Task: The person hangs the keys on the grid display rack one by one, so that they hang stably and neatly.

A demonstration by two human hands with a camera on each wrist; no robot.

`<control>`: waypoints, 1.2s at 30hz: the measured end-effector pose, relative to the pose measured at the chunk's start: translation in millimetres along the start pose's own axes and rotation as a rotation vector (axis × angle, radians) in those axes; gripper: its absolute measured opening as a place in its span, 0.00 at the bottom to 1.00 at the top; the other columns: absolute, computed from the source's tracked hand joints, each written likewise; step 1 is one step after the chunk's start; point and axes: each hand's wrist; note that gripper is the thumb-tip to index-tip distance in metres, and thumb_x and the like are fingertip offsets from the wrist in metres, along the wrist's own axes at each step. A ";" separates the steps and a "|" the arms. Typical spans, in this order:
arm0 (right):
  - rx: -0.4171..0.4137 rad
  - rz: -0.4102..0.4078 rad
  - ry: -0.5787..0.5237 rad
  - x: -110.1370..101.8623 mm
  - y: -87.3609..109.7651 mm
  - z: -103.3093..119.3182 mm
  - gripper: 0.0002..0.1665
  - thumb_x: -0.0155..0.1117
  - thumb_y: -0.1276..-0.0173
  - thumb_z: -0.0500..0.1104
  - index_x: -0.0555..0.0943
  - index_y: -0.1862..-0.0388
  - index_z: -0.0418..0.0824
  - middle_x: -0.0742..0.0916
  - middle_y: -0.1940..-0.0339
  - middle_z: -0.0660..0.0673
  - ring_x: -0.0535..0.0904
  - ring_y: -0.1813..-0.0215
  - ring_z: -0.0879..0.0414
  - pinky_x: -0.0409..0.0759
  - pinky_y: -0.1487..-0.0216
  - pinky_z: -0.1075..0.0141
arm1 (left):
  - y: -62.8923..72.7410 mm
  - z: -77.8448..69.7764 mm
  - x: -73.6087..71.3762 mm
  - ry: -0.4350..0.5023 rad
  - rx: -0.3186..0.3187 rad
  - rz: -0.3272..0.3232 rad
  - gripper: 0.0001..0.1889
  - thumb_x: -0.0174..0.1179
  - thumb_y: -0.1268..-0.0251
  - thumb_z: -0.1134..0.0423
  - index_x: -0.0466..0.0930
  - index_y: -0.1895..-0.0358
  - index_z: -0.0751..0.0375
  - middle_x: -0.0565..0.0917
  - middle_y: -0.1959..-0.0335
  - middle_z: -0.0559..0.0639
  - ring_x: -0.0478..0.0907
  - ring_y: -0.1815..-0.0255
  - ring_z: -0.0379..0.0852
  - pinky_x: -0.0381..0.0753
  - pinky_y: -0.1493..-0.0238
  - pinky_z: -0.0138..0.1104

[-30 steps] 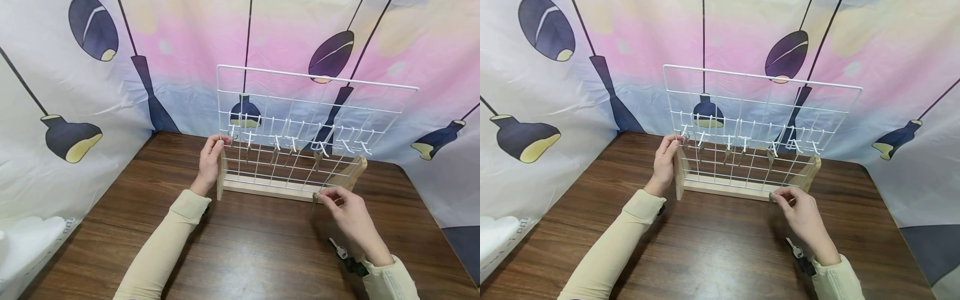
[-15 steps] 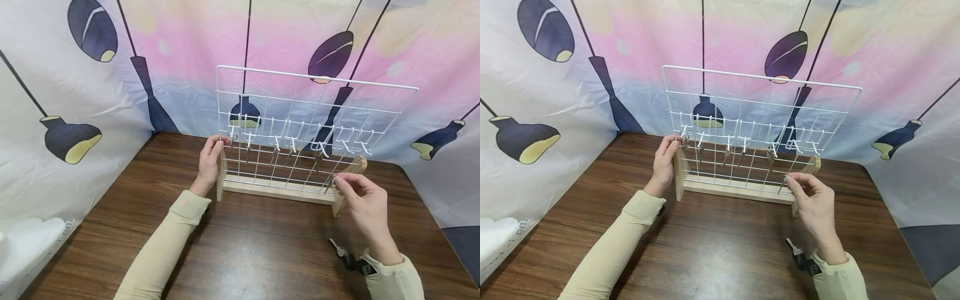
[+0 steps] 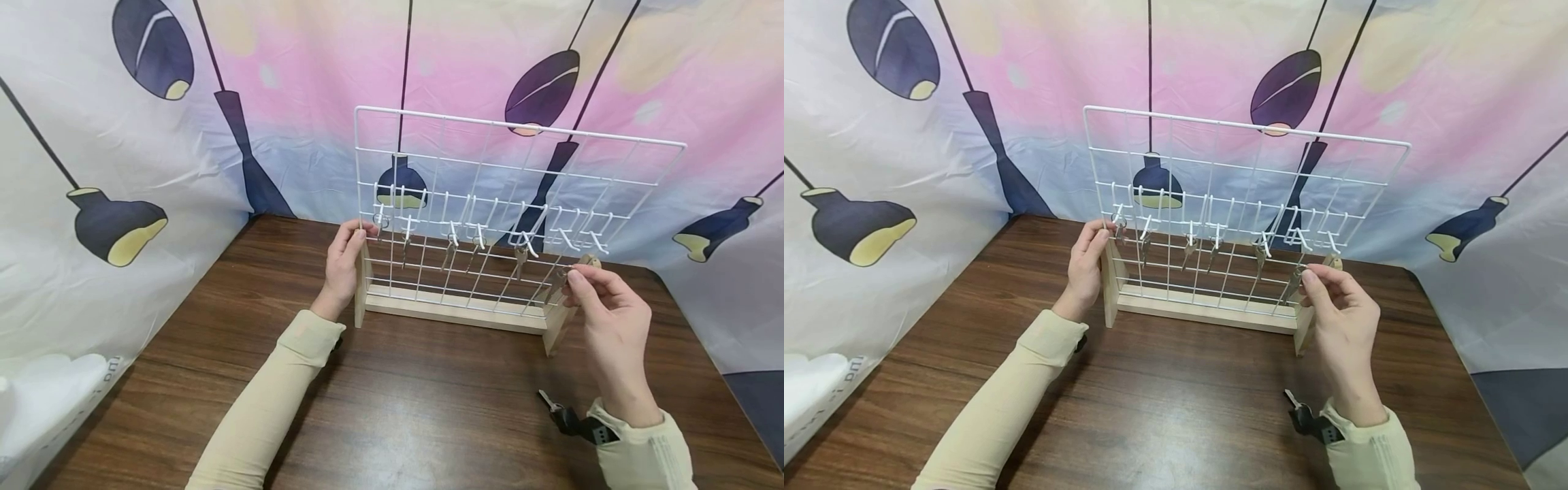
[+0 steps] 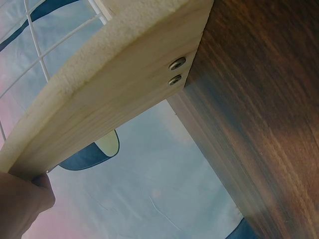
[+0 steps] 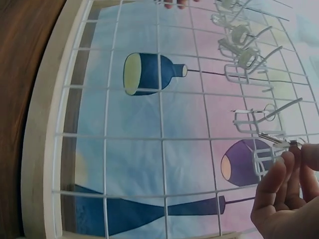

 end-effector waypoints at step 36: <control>0.107 -0.102 -0.359 18.6 -10.6 7.2 0.17 0.69 0.40 0.30 0.78 0.56 0.19 0.83 0.71 0.39 0.78 0.73 0.54 0.77 0.76 0.71 | -0.7 -2.4 0.7 0.018 -0.017 -0.005 0.14 0.42 0.24 0.70 0.68 0.50 0.82 0.80 0.57 0.46 0.76 0.51 0.44 0.68 0.39 0.44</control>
Point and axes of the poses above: each hand's wrist, its own y-axis away from the middle knuckle, its own x-axis out of the palm, z = x × y
